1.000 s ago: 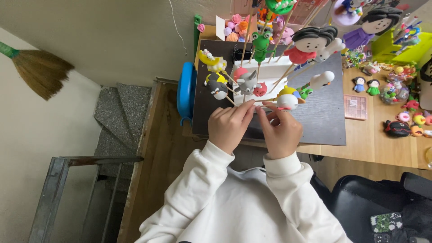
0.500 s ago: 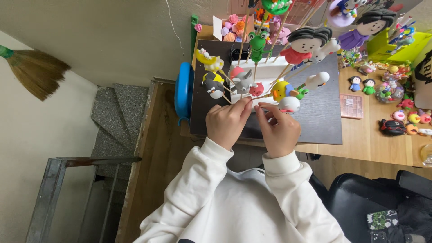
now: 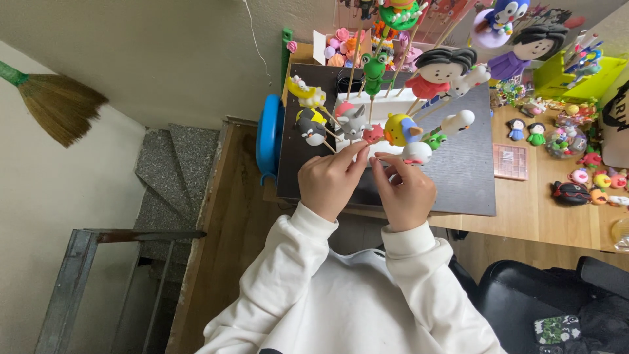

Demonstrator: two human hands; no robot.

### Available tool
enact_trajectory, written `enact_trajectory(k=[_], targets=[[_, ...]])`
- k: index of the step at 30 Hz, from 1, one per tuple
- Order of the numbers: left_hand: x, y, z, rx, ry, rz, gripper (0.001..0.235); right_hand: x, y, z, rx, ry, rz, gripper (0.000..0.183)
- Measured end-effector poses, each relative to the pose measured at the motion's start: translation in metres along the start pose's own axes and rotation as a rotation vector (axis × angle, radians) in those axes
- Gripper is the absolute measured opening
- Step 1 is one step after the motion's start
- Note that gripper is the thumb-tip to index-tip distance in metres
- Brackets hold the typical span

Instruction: Assembling and arranging small clay figures on sticks into a foam display base

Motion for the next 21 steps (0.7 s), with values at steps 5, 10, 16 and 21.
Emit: enact_trajectory(k=[5,10,16,21], targets=[[0.001,0.001,0.006,-0.06,-0.018,0.031,0.015,-0.001,-0.003,-0.002,-0.004,-0.007,-0.002,0.004],[-0.004,0.003,0.003,-0.091,-0.02,0.065,0.017,-0.001,-0.003,-0.002,-0.003,-0.018,-0.003,0.004],[-0.01,0.007,-0.001,-0.118,0.017,0.087,0.014,-0.004,-0.018,-0.006,0.052,0.009,-0.072,0.005],[-0.016,0.006,-0.001,-0.144,0.038,0.058,0.014,-0.008,-0.022,-0.003,0.024,0.004,-0.049,0.008]])
Point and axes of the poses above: each hand's wrist, its own x-axis towards the middle knuckle, its own z-axis out of the back of the hand, y = z × x, the point moved 5 cm from there along x, towards the middle knuckle, and after that the axes turned 11 degrees about -y, right-handed, at the moved point
